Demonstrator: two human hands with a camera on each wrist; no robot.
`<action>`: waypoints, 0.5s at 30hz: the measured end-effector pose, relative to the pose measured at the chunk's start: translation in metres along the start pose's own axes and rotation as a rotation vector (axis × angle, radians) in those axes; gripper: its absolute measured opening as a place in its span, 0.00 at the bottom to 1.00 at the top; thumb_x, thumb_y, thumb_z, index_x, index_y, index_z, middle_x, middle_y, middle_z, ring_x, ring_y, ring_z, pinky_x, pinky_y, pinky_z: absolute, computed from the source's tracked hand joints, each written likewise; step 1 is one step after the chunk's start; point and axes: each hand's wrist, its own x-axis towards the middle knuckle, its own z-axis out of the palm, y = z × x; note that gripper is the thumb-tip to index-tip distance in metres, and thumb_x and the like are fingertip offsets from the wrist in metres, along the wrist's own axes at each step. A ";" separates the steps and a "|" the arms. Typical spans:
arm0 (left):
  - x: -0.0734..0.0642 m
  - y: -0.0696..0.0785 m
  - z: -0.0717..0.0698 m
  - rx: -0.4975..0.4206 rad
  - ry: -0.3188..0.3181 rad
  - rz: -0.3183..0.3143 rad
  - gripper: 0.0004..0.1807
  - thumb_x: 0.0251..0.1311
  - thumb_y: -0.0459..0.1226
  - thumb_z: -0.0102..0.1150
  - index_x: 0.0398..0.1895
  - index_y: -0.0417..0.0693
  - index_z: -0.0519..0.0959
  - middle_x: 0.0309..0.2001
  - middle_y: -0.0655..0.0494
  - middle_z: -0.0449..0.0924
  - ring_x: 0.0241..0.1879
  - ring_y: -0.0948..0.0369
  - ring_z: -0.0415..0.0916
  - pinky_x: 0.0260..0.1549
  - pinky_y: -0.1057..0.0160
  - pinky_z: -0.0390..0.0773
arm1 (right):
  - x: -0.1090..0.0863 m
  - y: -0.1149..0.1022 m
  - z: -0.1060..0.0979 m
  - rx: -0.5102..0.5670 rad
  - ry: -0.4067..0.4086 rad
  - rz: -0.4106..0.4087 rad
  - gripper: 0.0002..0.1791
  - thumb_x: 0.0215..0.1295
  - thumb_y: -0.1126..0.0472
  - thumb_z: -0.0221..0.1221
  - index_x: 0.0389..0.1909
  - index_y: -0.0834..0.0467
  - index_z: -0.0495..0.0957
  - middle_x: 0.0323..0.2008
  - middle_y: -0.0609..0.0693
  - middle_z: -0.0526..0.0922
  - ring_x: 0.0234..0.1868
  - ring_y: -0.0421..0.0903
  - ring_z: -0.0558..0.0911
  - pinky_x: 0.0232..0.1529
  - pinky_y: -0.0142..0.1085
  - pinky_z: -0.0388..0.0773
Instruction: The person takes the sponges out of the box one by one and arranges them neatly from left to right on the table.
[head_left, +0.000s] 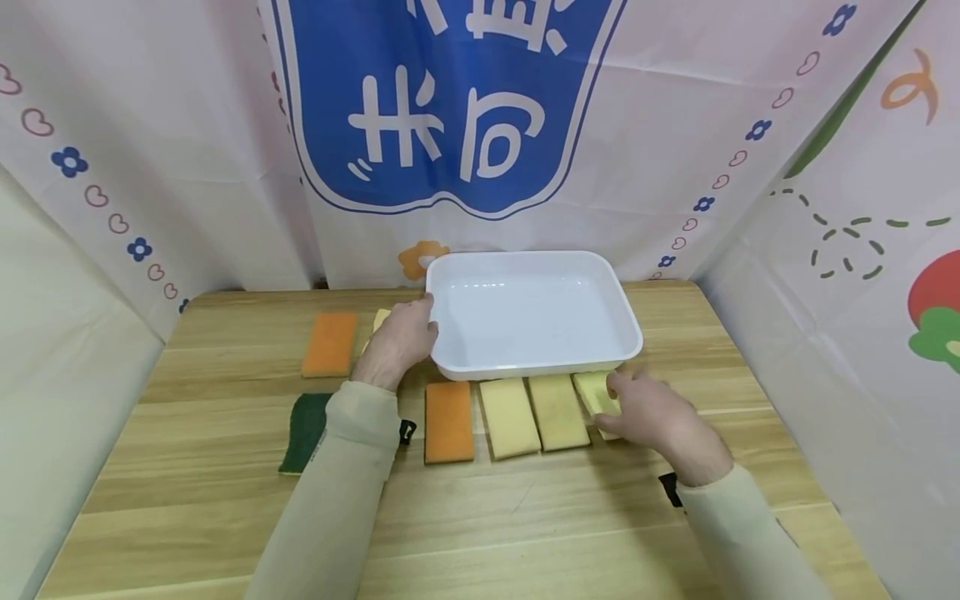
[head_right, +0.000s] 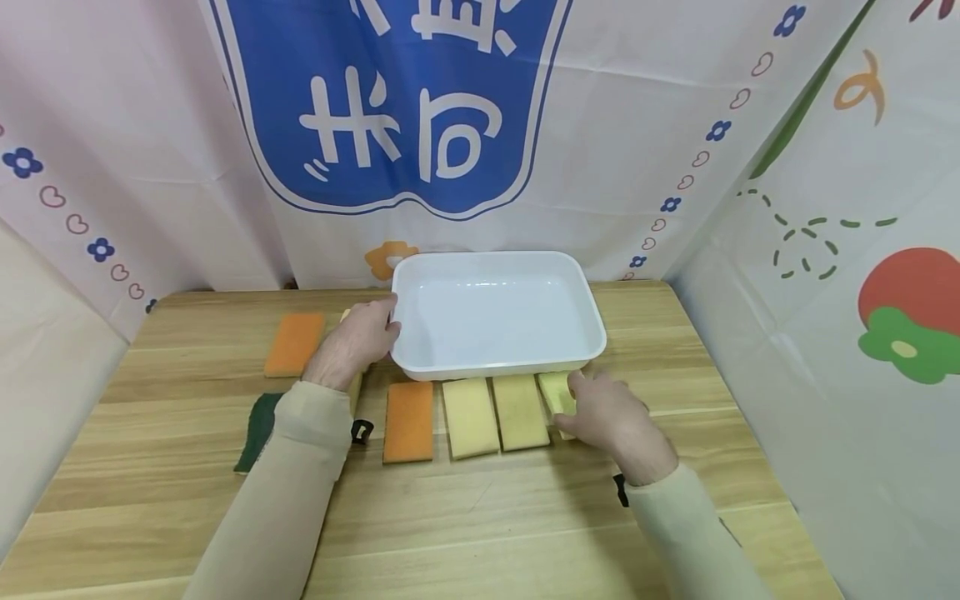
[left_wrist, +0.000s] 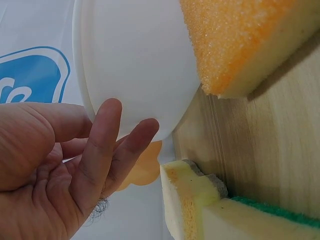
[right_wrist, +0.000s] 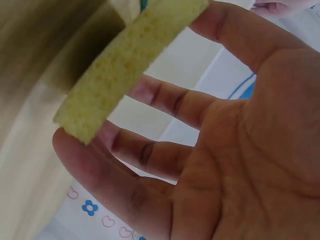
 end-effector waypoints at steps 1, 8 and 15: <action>0.000 0.000 0.000 0.008 0.003 0.007 0.34 0.92 0.34 0.47 0.93 0.30 0.58 0.69 0.28 0.86 0.49 0.44 0.89 0.34 0.60 0.83 | 0.001 0.000 0.002 0.003 -0.002 0.001 0.33 0.74 0.43 0.75 0.64 0.65 0.82 0.60 0.70 0.86 0.53 0.68 0.89 0.57 0.68 0.91; 0.001 0.000 0.000 0.036 0.018 0.028 0.34 0.92 0.34 0.48 0.92 0.28 0.58 0.76 0.25 0.82 0.53 0.41 0.89 0.36 0.55 0.85 | 0.008 0.001 0.007 -0.001 -0.036 0.024 0.28 0.78 0.45 0.74 0.62 0.63 0.80 0.55 0.66 0.86 0.47 0.61 0.88 0.48 0.62 0.92; -0.005 -0.002 -0.003 -0.007 0.017 0.021 0.34 0.94 0.39 0.47 0.94 0.32 0.59 0.83 0.29 0.76 0.61 0.41 0.87 0.48 0.49 0.89 | 0.011 -0.010 -0.013 -0.029 0.020 -0.046 0.26 0.87 0.46 0.66 0.68 0.63 0.80 0.59 0.64 0.91 0.52 0.61 0.92 0.50 0.61 0.93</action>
